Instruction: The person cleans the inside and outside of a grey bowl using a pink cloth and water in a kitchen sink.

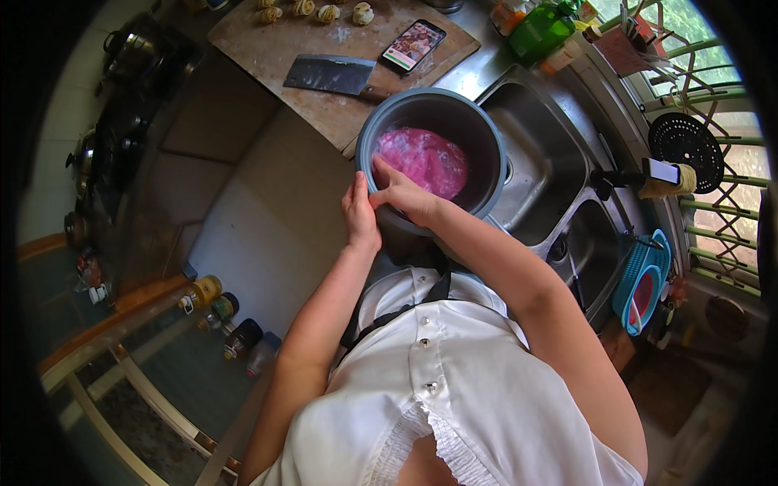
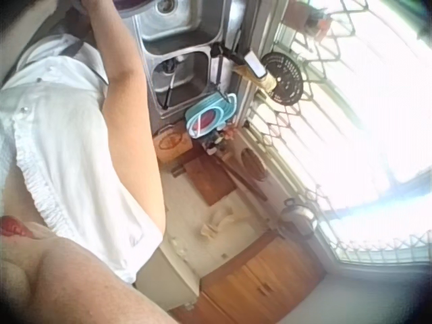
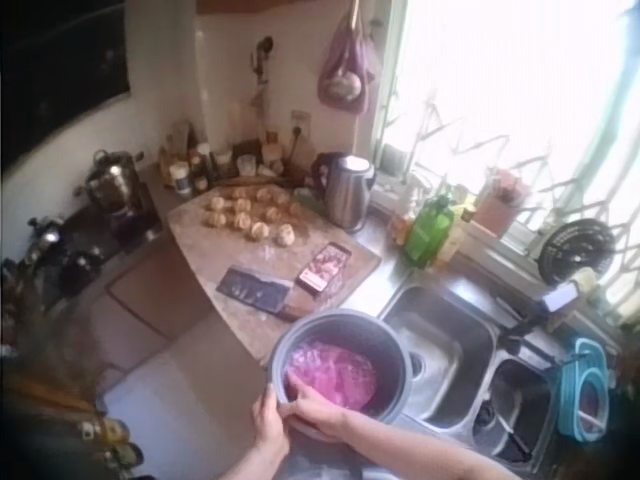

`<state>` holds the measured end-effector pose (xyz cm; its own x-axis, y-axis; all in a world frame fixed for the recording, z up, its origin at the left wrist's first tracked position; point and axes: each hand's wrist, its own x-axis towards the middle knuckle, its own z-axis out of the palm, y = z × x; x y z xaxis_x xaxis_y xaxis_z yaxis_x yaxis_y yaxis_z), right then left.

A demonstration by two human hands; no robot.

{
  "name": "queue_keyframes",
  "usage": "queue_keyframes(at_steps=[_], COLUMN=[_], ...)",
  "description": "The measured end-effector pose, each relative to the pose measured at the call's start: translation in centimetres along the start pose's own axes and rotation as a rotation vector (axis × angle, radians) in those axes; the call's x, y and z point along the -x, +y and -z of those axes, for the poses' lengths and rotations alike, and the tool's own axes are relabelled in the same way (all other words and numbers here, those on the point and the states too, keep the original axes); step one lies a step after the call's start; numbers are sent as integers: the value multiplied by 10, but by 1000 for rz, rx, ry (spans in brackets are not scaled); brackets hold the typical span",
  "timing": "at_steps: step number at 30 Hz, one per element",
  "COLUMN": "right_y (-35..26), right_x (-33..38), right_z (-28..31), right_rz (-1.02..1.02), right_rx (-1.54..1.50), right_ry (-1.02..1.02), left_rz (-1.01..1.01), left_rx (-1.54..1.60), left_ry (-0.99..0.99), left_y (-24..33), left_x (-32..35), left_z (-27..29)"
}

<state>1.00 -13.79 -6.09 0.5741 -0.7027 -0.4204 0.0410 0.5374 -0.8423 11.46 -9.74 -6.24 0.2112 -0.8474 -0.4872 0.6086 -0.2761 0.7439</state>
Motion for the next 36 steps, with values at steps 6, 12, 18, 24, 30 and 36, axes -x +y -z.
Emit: queue_keyframes(at_steps=[6, 12, 18, 24, 30, 36], right_y=[-20, -22, -40, -32, -13, 11], right_x=[9, 39, 57, 44, 3, -28], right_z=[12, 50, 78, 44, 25, 4], right_rz=[-193, -792, -477, -436, -407, 27], right_rx=[-67, 206, 1677, 1181, 430, 173], right_ry=[-106, -224, -505, -294, 53, 390], left_rz=[-66, -333, -343, -383, -466, -517], left_rx=[40, -166, -277, -348, -551, -613], left_ry=[99, 154, 79, 57, 34, 34], left_y=[-2, 0, 13, 13, 17, 21], left_x=[-20, -55, -69, -75, -76, -79], left_z=[-16, -26, -28, -29, -22, -30])
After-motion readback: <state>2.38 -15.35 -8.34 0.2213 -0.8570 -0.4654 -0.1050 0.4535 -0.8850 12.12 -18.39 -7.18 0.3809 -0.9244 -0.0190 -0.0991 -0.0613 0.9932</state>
